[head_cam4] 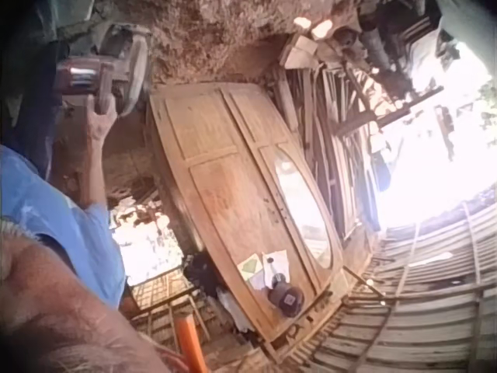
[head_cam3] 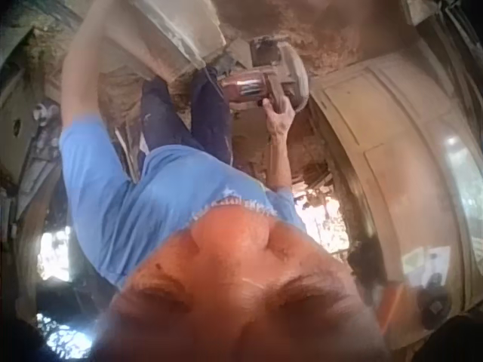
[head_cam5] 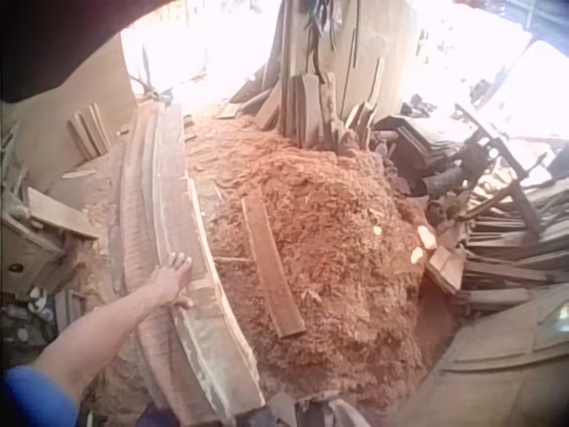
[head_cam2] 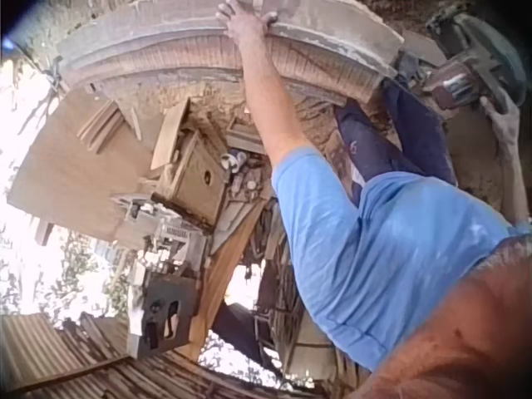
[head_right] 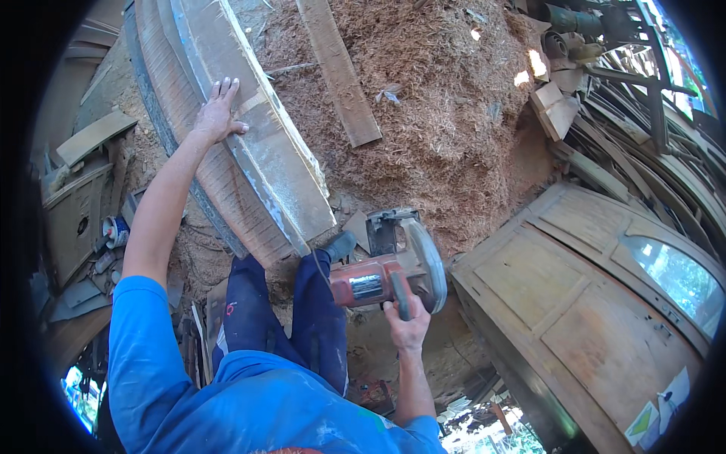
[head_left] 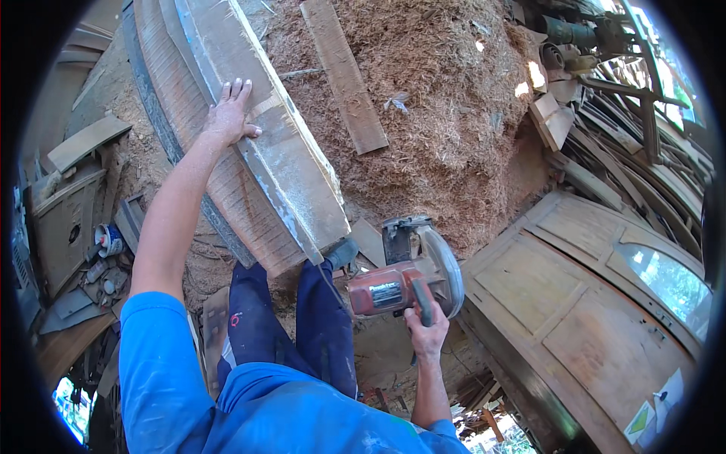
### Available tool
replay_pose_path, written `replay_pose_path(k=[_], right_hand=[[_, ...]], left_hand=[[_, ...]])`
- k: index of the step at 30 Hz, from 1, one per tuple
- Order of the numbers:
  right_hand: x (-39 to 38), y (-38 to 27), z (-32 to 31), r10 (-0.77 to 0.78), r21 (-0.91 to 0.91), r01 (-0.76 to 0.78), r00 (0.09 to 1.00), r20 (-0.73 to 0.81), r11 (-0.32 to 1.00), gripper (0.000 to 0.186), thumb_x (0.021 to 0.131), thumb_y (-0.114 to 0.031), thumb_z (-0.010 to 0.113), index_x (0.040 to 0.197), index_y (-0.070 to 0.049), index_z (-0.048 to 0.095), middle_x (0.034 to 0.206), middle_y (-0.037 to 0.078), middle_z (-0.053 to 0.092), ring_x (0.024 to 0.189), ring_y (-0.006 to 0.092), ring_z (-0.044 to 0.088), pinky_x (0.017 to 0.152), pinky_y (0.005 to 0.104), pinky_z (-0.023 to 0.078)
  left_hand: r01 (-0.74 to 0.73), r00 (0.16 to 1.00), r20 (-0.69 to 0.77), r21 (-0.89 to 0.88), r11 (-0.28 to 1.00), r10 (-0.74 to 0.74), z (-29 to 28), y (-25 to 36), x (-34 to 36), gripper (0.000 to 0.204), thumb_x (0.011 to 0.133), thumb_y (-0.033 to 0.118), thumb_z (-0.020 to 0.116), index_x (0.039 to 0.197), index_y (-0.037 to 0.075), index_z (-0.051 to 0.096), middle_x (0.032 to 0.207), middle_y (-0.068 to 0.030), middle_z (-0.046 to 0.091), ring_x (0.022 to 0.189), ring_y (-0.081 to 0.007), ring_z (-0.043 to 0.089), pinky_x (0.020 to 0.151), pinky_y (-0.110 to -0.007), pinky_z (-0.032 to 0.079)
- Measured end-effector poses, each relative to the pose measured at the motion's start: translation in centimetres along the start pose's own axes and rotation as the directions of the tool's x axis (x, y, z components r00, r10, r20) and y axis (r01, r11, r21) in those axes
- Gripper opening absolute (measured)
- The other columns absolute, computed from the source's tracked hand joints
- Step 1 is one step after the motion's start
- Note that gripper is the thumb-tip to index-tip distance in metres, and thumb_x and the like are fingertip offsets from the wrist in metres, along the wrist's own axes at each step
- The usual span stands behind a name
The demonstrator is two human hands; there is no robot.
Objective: The person uses a circular saw to cut a curved piece of wood, then measures and arranges several wooden boards on the ground.
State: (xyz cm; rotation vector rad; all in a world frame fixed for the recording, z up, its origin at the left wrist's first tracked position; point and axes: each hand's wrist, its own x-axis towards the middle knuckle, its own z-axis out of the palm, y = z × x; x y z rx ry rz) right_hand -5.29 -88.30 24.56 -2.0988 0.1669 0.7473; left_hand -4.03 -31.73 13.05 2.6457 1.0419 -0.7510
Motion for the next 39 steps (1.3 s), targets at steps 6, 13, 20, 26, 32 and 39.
replay_pose_path(k=[6,13,20,26,32,39], right_hand=[[-2.4,-4.1,2.4,-0.141,-0.182,0.159,0.984,0.110,0.970,0.037,0.077,-0.016,0.080,0.106,0.002,0.065,0.081,0.010,0.070,0.072,0.0171,0.068,0.071,0.0319,0.054],[-1.9,-3.6,6.8,-0.376,-0.130,0.423,0.882,0.283,0.896,0.083,0.081,-0.039,0.083,0.141,0.006,0.048,0.106,0.016,0.071,0.089,0.0219,0.070,0.079,0.0330,0.054],[-2.3,-2.6,9.7,-0.380,-0.140,0.458,0.845,0.377,0.878,0.076,0.077,-0.025,0.085,0.137,0.007,0.051,0.111,0.022,0.070,0.095,0.0283,0.072,0.081,0.0349,0.055],[-2.0,-1.8,11.9,-0.385,-0.135,0.456,0.849,0.362,0.880,0.072,0.078,-0.023,0.084,0.135,0.007,0.053,0.115,0.021,0.069,0.100,0.0285,0.071,0.086,0.0344,0.054],[-0.6,-2.4,13.8,-0.497,-0.092,0.556,0.795,0.348,0.826,0.074,0.077,-0.030,0.085,0.136,0.004,0.055,0.111,0.022,0.071,0.093,0.0311,0.073,0.080,0.0360,0.057],[0.3,-3.6,14.8,-0.461,-0.100,0.532,0.801,0.380,0.841,0.075,0.078,-0.029,0.085,0.137,0.004,0.052,0.110,0.022,0.071,0.092,0.0315,0.073,0.078,0.0358,0.057]], left_hand=[[-0.029,0.999,-0.025,0.027,0.999,0.030,0.0,-0.2,-0.4,0.117,0.068,0.042,0.086,0.159,0.020,0.016,0.165,-0.0091,0.017,0.153,-0.0309,0.015,0.118,-0.057,0.029],[-0.043,0.998,-0.045,0.088,0.995,0.047,0.0,-0.5,0.0,0.116,0.069,0.050,0.084,0.159,0.019,0.018,0.165,-0.0081,0.017,0.153,-0.0300,0.015,0.122,-0.053,0.019],[-0.071,0.993,-0.087,0.071,0.995,0.078,0.3,-0.8,0.3,0.116,0.067,0.051,0.085,0.158,0.016,0.021,0.164,-0.0120,0.020,0.152,-0.0344,0.016,0.123,-0.051,0.019],[-0.057,0.996,-0.070,0.095,0.994,0.063,0.4,-0.8,0.2,0.117,0.068,0.056,0.084,0.158,0.017,0.019,0.165,-0.0106,0.018,0.152,-0.0333,0.014,0.124,-0.051,0.017],[-0.073,0.993,-0.085,0.067,0.995,0.078,0.6,-0.8,0.2,0.117,0.068,0.056,0.083,0.158,0.018,0.020,0.164,-0.0096,0.019,0.152,-0.0323,0.014,0.123,-0.051,0.018],[-0.074,0.989,-0.120,0.060,0.995,0.081,0.8,-1.3,0.2,0.116,0.066,0.057,0.083,0.157,0.018,0.022,0.163,-0.0091,0.022,0.152,-0.0317,0.017,0.123,-0.051,0.019]])
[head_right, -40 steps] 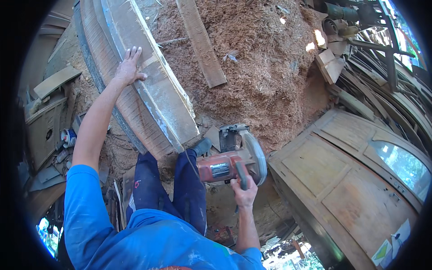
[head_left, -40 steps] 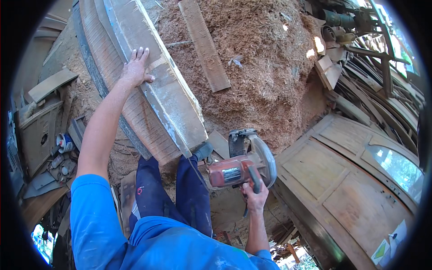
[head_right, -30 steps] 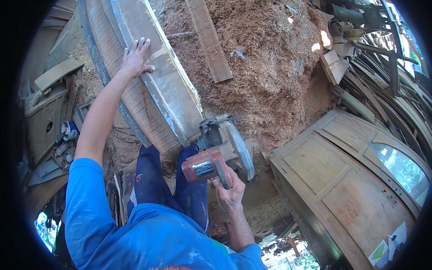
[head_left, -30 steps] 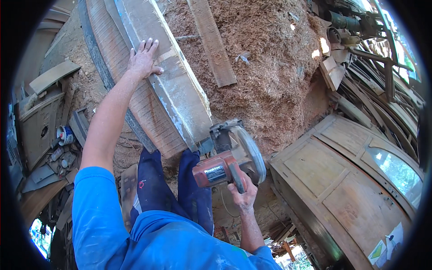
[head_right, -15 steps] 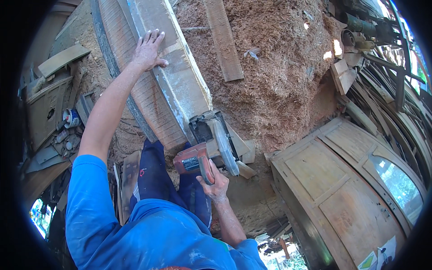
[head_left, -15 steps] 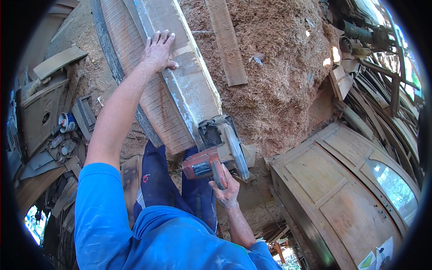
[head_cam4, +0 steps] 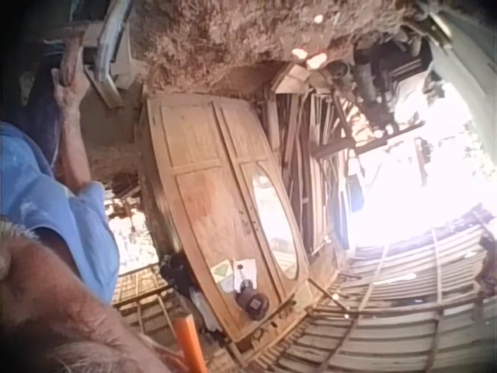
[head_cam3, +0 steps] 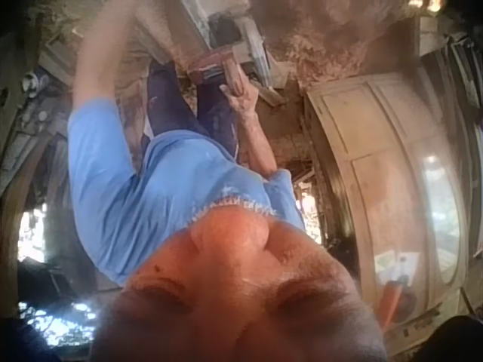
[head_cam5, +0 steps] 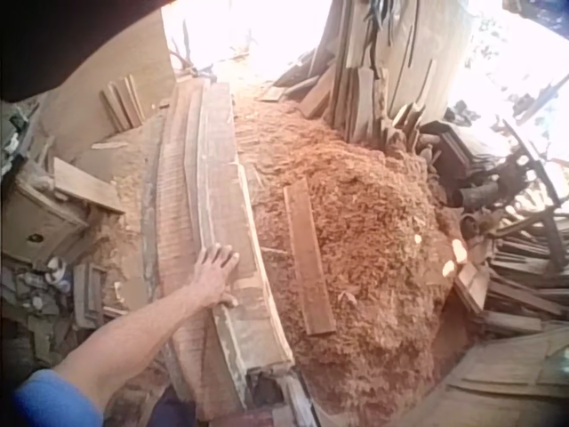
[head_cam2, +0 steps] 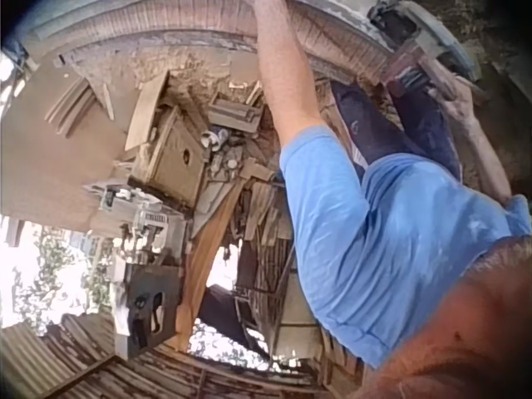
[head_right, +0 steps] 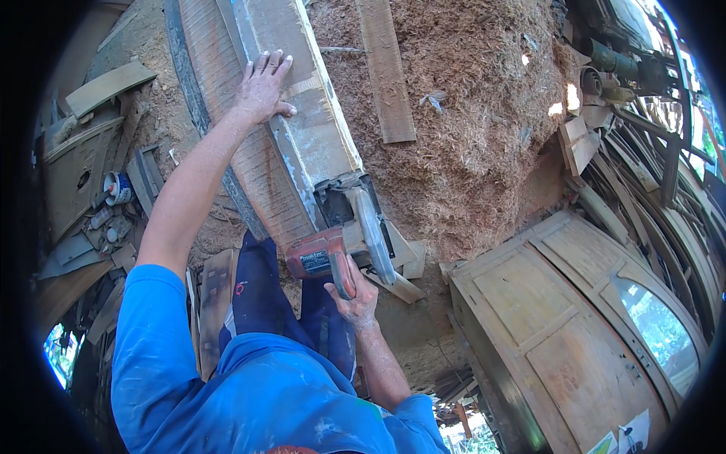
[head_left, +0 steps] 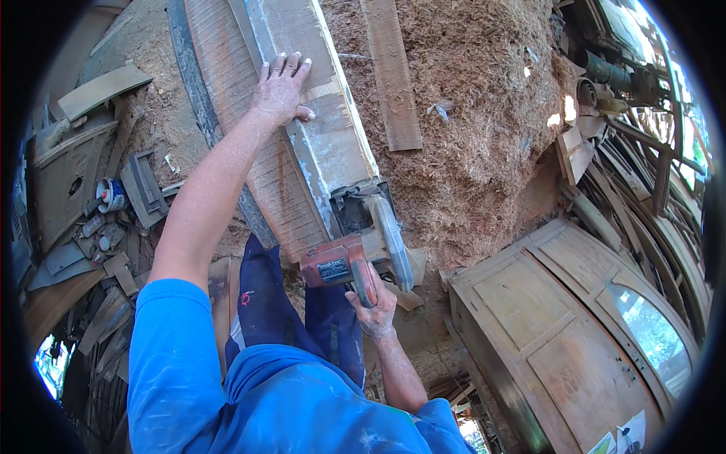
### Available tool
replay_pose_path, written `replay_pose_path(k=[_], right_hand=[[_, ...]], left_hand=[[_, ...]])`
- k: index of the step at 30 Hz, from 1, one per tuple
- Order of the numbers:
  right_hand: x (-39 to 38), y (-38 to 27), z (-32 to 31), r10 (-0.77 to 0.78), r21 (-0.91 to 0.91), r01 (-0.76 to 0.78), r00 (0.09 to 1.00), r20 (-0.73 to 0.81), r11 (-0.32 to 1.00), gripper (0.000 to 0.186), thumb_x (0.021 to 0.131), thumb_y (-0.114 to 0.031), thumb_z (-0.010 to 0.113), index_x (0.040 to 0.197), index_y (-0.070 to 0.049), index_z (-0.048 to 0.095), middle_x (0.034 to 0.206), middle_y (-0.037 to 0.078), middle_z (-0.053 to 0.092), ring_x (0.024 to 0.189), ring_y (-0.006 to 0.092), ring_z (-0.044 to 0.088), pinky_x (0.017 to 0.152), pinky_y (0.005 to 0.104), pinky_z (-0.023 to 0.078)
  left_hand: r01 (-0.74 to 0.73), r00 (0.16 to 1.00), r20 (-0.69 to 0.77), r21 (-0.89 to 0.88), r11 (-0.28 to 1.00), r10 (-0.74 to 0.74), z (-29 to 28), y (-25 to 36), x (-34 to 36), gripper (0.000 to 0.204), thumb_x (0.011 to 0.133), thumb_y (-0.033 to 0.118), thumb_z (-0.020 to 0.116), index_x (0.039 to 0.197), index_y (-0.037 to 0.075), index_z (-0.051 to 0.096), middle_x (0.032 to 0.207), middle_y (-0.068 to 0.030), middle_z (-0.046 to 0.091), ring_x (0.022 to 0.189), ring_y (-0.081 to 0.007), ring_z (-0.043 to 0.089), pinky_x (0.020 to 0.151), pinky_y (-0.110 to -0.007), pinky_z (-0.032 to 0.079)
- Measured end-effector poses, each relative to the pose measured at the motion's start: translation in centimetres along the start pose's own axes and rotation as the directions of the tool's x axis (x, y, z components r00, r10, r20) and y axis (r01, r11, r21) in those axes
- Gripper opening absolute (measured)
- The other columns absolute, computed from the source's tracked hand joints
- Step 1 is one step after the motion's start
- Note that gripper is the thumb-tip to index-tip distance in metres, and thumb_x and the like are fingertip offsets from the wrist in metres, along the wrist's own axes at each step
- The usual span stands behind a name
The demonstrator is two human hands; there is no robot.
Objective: The person uses a circular saw to cut a curved piece of wood, then measures and arranges several wooden boards on the ground.
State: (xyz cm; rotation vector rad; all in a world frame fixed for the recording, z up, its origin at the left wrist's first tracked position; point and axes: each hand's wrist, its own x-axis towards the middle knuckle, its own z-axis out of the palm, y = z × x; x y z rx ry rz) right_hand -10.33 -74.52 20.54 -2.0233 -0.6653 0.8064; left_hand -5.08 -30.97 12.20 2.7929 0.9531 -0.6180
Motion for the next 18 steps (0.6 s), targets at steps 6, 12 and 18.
replay_pose_path(k=[6,12,18], right_hand=[[0.6,-0.6,0.2,0.063,-0.003,-0.063,0.997,0.034,0.998,0.075,0.078,-0.026,0.085,0.138,0.004,0.052,0.108,0.021,0.071,0.093,0.0319,0.073,0.080,0.0363,0.056],[1.3,-1.0,0.5,0.068,0.009,-0.068,0.997,0.045,0.998,0.075,0.078,-0.025,0.085,0.138,0.004,0.051,0.111,0.022,0.070,0.097,0.0324,0.072,0.082,0.0355,0.056],[2.4,-1.5,0.5,0.029,0.006,-0.029,0.999,0.032,1.000,0.074,0.078,-0.025,0.085,0.138,0.003,0.052,0.119,0.022,0.068,0.103,0.0325,0.071,0.085,0.0356,0.057]], left_hand=[[-0.012,1.000,-0.020,0.003,1.000,0.012,0.1,0.1,-0.1,0.116,0.066,0.057,0.083,0.157,0.018,0.023,0.163,-0.0092,0.023,0.151,-0.0321,0.019,0.123,-0.051,0.019],[-0.004,1.000,0.002,0.013,1.000,0.004,-0.1,0.1,-0.2,0.117,0.067,0.058,0.083,0.158,0.017,0.022,0.164,-0.0092,0.021,0.152,-0.0321,0.017,0.124,-0.051,0.018],[-0.005,0.999,0.045,0.016,1.000,0.004,-0.9,0.5,-0.2,0.117,0.067,0.058,0.082,0.158,0.016,0.021,0.164,-0.0102,0.020,0.152,-0.0328,0.016,0.123,-0.052,0.018]])
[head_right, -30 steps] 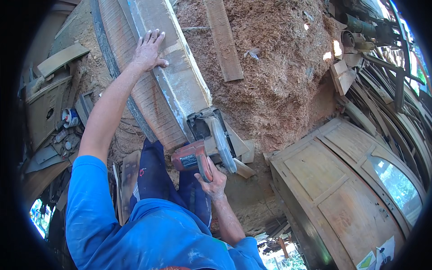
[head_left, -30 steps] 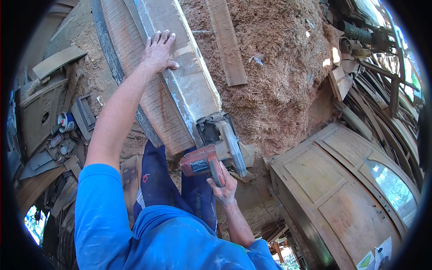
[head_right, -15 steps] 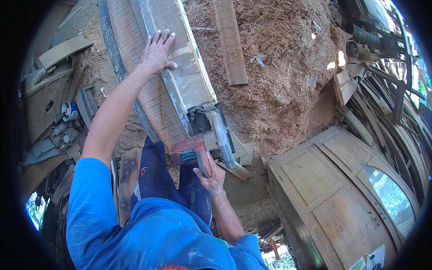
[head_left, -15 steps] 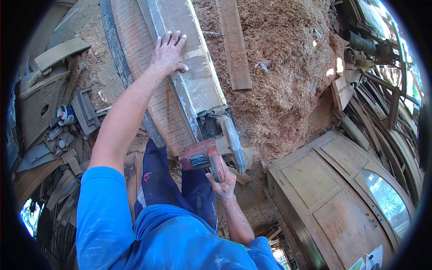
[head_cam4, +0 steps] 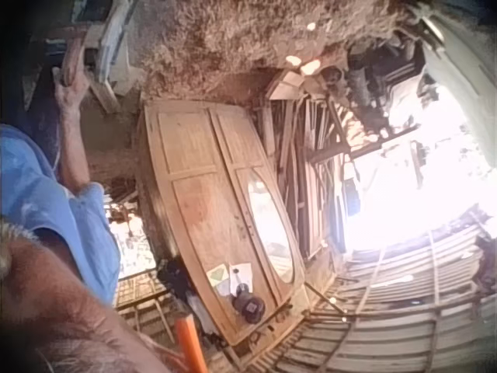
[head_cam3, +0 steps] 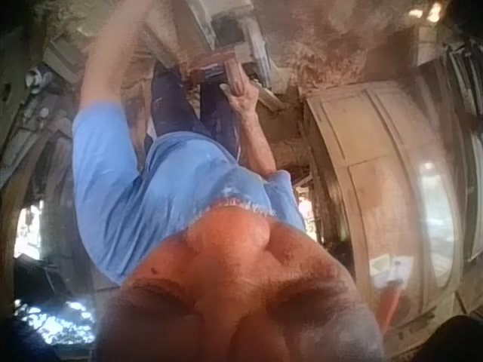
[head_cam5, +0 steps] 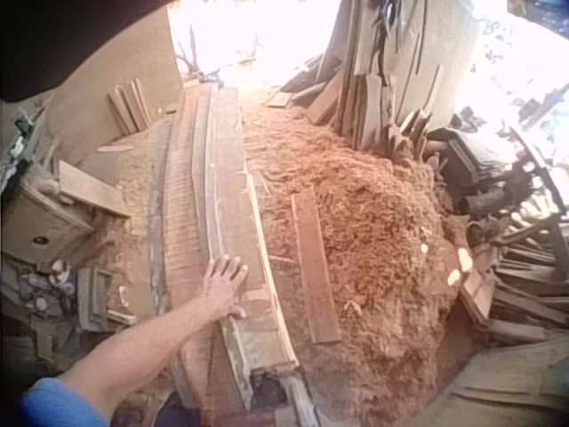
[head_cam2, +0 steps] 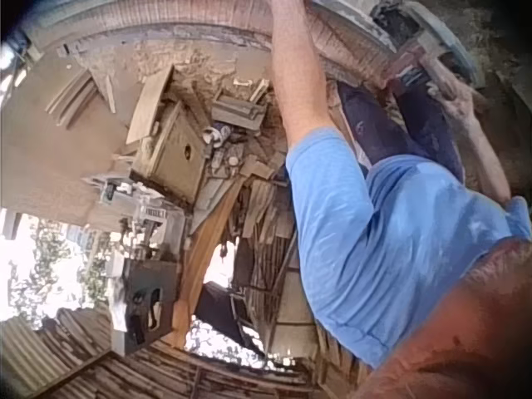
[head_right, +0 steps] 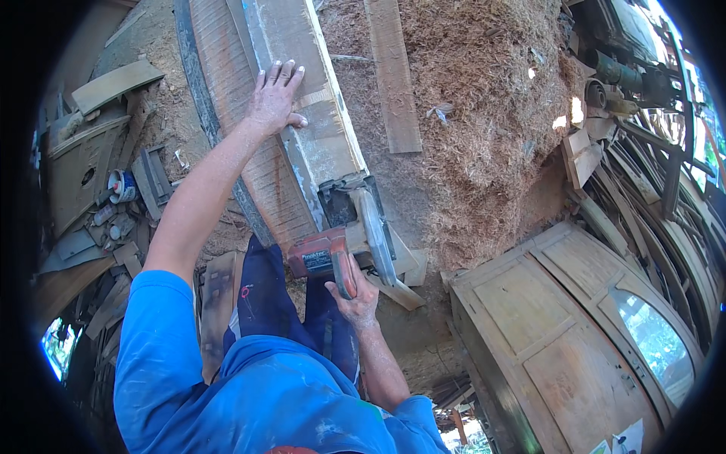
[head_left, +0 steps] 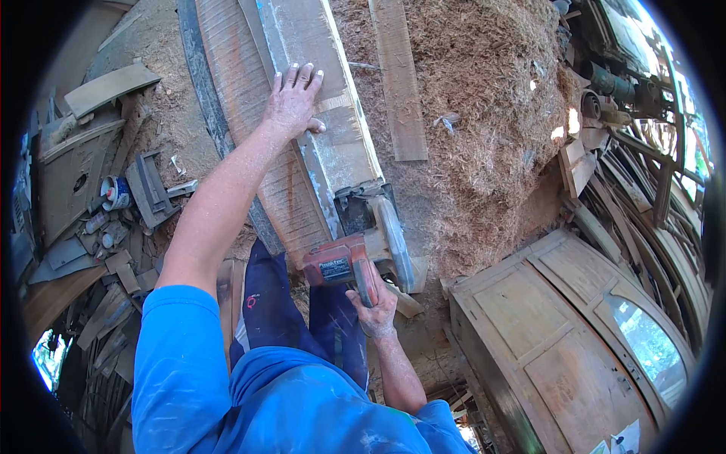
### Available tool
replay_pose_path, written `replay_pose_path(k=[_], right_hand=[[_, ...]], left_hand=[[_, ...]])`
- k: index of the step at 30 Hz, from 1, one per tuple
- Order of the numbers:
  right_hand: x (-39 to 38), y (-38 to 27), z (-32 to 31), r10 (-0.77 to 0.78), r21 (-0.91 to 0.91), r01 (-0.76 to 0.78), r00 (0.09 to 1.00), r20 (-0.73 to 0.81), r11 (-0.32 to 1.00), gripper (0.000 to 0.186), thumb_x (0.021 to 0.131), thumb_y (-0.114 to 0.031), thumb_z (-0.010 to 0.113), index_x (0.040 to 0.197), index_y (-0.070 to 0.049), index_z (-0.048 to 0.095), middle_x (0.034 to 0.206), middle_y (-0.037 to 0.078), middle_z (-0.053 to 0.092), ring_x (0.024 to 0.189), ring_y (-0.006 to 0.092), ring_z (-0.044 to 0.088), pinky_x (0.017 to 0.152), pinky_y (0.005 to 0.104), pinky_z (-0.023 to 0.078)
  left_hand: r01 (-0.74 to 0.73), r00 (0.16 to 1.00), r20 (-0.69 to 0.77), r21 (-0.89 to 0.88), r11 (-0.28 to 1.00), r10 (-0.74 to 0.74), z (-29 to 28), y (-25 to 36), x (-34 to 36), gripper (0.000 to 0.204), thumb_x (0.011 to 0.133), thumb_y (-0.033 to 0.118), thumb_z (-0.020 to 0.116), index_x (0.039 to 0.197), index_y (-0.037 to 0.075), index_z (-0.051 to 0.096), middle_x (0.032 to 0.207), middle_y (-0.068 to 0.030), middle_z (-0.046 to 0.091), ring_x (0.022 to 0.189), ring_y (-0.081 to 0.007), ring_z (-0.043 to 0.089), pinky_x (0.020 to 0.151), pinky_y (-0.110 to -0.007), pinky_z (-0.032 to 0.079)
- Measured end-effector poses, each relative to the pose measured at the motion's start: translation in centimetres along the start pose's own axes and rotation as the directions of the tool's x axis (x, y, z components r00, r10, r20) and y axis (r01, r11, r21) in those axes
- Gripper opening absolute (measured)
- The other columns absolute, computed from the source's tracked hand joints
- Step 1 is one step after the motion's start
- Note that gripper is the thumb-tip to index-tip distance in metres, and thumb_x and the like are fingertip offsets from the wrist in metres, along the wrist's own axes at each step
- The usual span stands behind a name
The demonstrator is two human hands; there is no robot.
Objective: The person uses a circular saw to cut a curved piece of wood, then measures and arranges several wooden boards on the ground.
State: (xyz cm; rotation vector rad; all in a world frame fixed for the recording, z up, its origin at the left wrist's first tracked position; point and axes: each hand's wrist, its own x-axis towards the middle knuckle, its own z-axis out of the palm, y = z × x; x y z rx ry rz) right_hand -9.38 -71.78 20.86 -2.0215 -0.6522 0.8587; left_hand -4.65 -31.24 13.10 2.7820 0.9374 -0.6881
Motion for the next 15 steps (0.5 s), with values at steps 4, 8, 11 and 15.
replay_pose_path(k=[4,8,11,15], right_hand=[[0.7,-0.1,0.2,0.043,0.027,-0.044,0.999,0.029,0.999,0.074,0.078,-0.024,0.084,0.139,0.003,0.052,0.122,0.022,0.067,0.104,0.0320,0.071,0.084,0.0362,0.057],[1.2,-1.0,0.1,0.120,0.099,-0.129,0.989,0.086,0.987,0.069,0.081,-0.014,0.081,0.141,0.003,0.050,0.136,0.019,0.060,0.122,0.0254,0.062,0.101,0.0341,0.048],[1.9,-1.0,0.3,0.016,0.010,-0.017,0.999,0.044,1.000,0.073,0.078,-0.022,0.084,0.139,0.002,0.052,0.124,0.021,0.066,0.105,0.0322,0.071,0.085,0.0356,0.056],[2.7,-1.5,0.6,-0.053,-0.001,0.053,0.998,0.029,0.999,0.072,0.079,-0.022,0.083,0.139,0.003,0.053,0.127,0.022,0.065,0.109,0.0323,0.069,0.087,0.0360,0.056]], left_hand=[[-0.014,1.000,-0.003,-0.002,1.000,0.014,-0.1,-0.3,-0.1,0.117,0.067,0.058,0.081,0.158,0.014,0.021,0.164,-0.0115,0.020,0.152,-0.0338,0.016,0.123,-0.053,0.018],[-0.021,1.000,-0.022,-0.012,1.000,0.021,0.2,-0.3,-0.2,0.116,0.068,0.058,0.080,0.157,0.014,0.022,0.163,-0.0126,0.020,0.152,-0.0344,0.016,0.123,-0.052,0.019],[-0.017,1.000,-0.002,-0.008,1.000,0.016,0.0,-0.3,-0.4,0.116,0.068,0.058,0.080,0.157,0.014,0.021,0.164,-0.0125,0.020,0.152,-0.0342,0.016,0.123,-0.052,0.019],[-0.022,1.000,-0.012,-0.003,1.000,0.022,0.0,-0.5,-0.4,0.116,0.069,0.058,0.080,0.158,0.014,0.021,0.164,-0.0122,0.020,0.152,-0.0341,0.015,0.123,-0.052,0.019]])
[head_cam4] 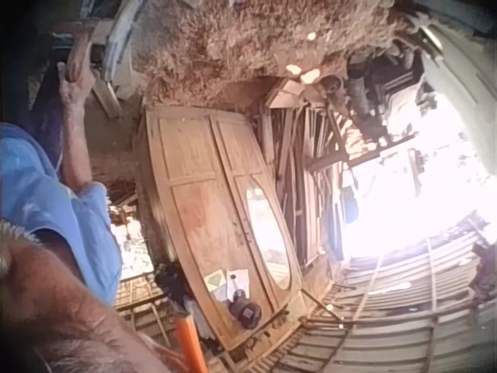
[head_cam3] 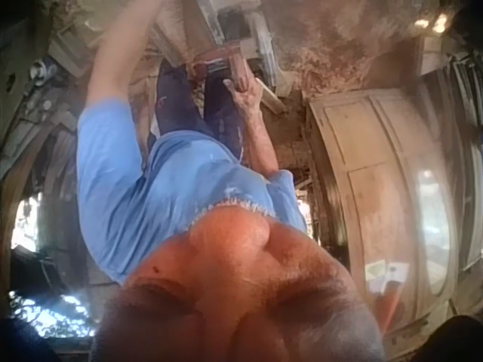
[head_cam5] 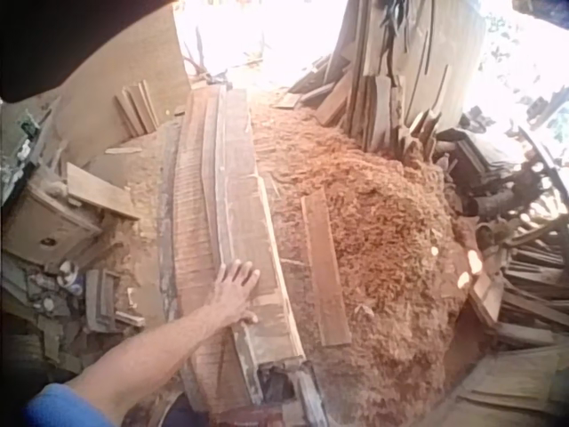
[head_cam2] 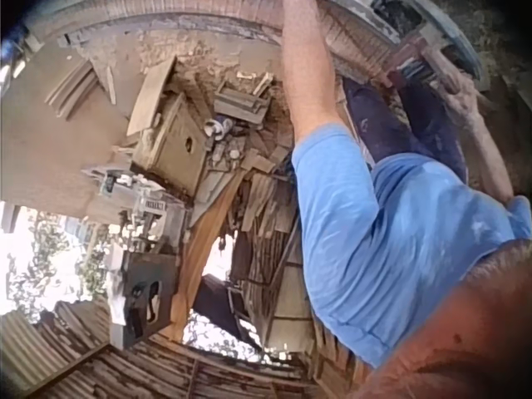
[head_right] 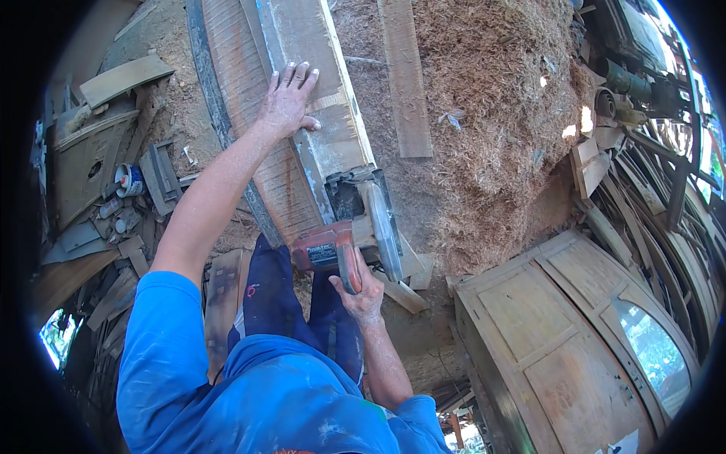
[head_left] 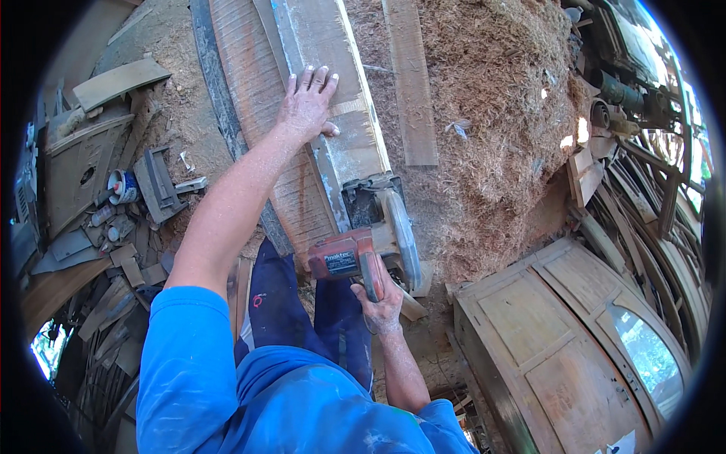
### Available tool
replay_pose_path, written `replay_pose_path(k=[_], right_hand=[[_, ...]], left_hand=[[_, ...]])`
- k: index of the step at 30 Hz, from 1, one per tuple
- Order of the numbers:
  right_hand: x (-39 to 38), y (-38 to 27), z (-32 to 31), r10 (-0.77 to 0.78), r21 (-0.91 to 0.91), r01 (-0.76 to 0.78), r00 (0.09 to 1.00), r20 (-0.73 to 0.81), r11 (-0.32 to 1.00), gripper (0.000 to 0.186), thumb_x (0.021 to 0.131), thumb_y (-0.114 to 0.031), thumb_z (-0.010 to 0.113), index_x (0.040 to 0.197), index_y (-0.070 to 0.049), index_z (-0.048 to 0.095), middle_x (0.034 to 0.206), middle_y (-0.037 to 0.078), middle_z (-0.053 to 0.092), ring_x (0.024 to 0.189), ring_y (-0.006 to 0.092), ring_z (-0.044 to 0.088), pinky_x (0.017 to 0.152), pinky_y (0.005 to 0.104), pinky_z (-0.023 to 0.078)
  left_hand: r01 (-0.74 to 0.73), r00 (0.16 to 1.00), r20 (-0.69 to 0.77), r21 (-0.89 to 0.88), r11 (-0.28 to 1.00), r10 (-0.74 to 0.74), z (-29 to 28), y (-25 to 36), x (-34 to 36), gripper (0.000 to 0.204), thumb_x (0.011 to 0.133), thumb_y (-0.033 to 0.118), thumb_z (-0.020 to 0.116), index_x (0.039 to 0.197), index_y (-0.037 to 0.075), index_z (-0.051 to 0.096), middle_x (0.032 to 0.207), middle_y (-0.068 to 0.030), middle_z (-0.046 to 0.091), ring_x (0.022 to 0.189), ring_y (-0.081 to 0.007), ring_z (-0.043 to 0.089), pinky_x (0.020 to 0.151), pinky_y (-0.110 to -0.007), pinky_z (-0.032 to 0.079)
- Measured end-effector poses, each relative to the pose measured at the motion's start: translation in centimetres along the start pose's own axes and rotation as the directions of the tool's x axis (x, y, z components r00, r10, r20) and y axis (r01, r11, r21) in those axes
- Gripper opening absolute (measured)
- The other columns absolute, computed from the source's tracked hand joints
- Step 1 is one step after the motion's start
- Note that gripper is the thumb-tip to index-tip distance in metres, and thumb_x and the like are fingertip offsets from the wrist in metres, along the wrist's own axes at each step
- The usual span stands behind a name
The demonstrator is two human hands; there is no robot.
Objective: The person uses a circular saw to cut a curved piece of wood, then measures and arranges several wooden boards on the ground.
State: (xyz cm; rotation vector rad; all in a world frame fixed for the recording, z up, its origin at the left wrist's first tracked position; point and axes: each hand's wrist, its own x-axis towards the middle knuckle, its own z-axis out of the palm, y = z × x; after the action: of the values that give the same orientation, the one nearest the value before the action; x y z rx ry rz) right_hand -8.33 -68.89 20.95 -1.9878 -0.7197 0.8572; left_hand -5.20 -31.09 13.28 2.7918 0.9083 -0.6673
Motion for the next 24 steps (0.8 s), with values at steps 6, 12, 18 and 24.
replay_pose_path(k=[6,12,18,24], right_hand=[[0.6,-0.2,-0.3,0.022,0.008,-0.022,1.000,0.002,1.000,0.071,0.080,-0.023,0.083,0.138,0.004,0.052,0.128,0.024,0.064,0.113,0.0319,0.067,0.091,0.0363,0.055],[0.9,-0.4,-0.2,0.132,-0.022,-0.130,0.989,0.071,0.991,0.073,0.081,-0.024,0.083,0.140,0.003,0.051,0.130,0.022,0.063,0.117,0.0321,0.065,0.095,0.0378,0.053],[1.2,0.4,0.3,-0.048,-0.114,0.049,0.999,0.011,0.992,0.057,0.086,-0.021,0.073,0.137,-0.001,0.055,0.110,0.018,0.069,0.077,0.0273,0.065,0.071,0.0357,0.052],[1.9,-2.3,0.2,0.141,0.108,-0.149,0.987,0.073,0.983,0.071,0.084,-0.019,0.078,0.143,0.005,0.047,0.114,0.017,0.067,0.084,0.0183,0.062,0.076,0.0322,0.052]], left_hand=[[-0.001,0.999,-0.032,-0.031,1.000,0.000,0.0,0.4,0.3,0.116,0.067,0.059,0.082,0.157,0.015,0.023,0.163,-0.0108,0.023,0.151,-0.0337,0.019,0.122,-0.053,0.018],[0.020,1.000,-0.019,-0.028,0.999,-0.021,0.2,0.0,-0.1,0.115,0.068,0.058,0.081,0.157,0.012,0.024,0.163,-0.0124,0.023,0.152,-0.0330,0.017,0.122,-0.054,0.018],[-0.033,0.999,-0.044,-0.007,0.999,0.033,-0.7,0.4,-0.7,0.115,0.065,0.059,0.082,0.155,0.010,0.028,0.160,-0.0162,0.027,0.151,-0.0365,0.018,0.121,-0.056,0.014],[-0.004,1.000,-0.031,-0.047,0.999,0.002,-0.5,0.6,-1.5,0.121,0.065,0.061,0.082,0.157,0.009,0.022,0.163,-0.0151,0.022,0.151,-0.0371,0.017,0.122,-0.057,0.010]])
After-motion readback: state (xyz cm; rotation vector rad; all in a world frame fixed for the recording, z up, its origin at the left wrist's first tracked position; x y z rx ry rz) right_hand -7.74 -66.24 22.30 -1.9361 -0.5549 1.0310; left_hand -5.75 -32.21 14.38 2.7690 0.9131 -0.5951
